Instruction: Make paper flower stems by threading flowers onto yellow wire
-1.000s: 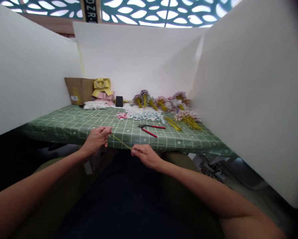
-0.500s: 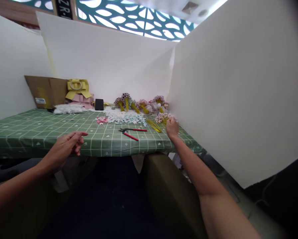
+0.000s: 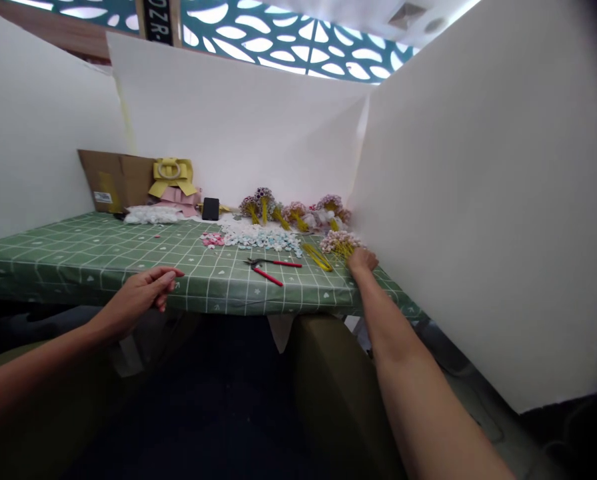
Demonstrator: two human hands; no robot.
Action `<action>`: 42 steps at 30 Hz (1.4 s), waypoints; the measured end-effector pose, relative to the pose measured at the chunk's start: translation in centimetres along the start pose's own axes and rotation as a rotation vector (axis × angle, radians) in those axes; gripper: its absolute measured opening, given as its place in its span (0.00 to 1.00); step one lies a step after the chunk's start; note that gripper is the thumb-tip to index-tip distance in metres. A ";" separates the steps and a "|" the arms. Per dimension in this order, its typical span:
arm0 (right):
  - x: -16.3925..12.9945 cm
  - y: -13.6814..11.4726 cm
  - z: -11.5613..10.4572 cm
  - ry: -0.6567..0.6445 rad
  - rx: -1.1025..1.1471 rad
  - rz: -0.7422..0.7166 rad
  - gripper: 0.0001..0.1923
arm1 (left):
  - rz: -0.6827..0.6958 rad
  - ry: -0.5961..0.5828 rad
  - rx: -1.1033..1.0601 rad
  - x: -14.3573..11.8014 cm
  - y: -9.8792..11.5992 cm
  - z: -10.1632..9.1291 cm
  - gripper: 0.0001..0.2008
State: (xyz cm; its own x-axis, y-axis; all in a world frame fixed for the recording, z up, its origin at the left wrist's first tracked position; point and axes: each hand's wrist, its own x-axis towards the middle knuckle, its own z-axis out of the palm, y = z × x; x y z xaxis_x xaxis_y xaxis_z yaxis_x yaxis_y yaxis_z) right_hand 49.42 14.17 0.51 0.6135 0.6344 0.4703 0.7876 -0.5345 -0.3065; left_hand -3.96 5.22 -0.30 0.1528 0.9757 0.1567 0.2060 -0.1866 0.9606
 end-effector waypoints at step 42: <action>-4.3 1.0 1.0 -0.179 0.228 -0.664 0.07 | 0.028 -0.097 0.245 0.0 -0.7 -0.2 0.22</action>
State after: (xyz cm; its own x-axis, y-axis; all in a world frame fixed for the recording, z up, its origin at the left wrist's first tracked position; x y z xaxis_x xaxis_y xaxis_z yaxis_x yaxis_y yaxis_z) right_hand 47.60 11.51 -2.65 -0.0145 0.8770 0.4803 0.9776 0.1133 -0.1774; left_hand -4.31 5.40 -0.92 0.2509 0.9566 0.1483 0.4265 -0.2468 0.8702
